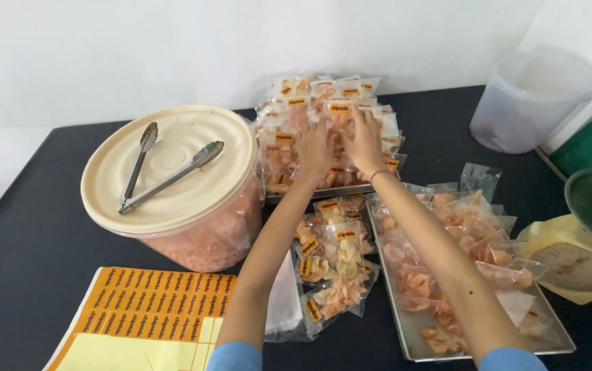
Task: Organizing and arranging small plastic bags of chips onto metal trays.
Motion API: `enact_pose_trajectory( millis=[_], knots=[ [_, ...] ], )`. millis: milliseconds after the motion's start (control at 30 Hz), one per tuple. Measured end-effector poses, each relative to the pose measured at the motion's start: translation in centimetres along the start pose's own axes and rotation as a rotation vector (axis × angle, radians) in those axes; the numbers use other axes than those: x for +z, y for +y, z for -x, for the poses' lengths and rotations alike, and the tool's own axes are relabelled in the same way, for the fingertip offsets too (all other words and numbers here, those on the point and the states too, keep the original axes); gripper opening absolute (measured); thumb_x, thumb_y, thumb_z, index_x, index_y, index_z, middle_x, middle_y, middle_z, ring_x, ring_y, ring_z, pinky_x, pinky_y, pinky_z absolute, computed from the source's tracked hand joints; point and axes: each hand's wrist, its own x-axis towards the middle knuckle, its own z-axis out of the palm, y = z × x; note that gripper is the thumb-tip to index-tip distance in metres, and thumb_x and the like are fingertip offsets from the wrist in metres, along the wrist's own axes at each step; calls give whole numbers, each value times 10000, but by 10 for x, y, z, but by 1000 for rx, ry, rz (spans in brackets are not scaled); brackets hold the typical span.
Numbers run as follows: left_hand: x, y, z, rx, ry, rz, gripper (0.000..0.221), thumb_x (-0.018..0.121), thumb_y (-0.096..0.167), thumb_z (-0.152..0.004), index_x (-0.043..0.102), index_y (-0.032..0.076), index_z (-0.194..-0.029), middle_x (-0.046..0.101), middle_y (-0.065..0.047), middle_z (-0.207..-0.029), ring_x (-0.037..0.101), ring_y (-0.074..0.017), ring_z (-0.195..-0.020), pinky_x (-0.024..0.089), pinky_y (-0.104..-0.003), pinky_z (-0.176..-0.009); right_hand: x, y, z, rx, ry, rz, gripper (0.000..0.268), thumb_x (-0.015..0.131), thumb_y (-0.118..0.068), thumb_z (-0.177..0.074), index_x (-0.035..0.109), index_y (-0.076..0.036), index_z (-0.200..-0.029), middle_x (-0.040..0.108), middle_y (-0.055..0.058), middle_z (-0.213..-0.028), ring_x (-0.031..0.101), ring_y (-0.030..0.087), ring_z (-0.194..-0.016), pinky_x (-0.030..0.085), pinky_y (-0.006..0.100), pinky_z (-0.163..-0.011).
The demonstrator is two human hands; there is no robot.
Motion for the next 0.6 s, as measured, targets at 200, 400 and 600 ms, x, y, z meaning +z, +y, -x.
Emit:
enact_pose_trajectory(
  millis=[200,400,600],
  knots=[
    [29,-8,3,-55,-59,-9,414,707,421,-902,664,174,-1232,703,-24,-1090,607,-238,-1120,445,-400,-963,8,8,2,17,-65,135,609,681,-202,-1011,431,-66,-1549,506,194,-1411,509,389,-1337,495,497,-1041],
    [-33,16,5,-7,30,9,377,706,353,-897,706,139,-1207,652,-83,-1100,586,-298,-1139,460,-417,-949,-16,-22,12,54,-41,117,593,653,-257,-1019,464,-60,-1545,388,282,-1519,390,501,-1419,383,621,-1123],
    [-15,23,7,-6,-33,398,348,628,310,-973,704,108,-1246,674,-160,-1173,630,-380,-1175,469,-498,-1022,-30,-27,27,-246,198,-156,474,648,-48,-1006,521,58,-1450,484,354,-1403,426,562,-1351,315,646,-1132]
  ],
)
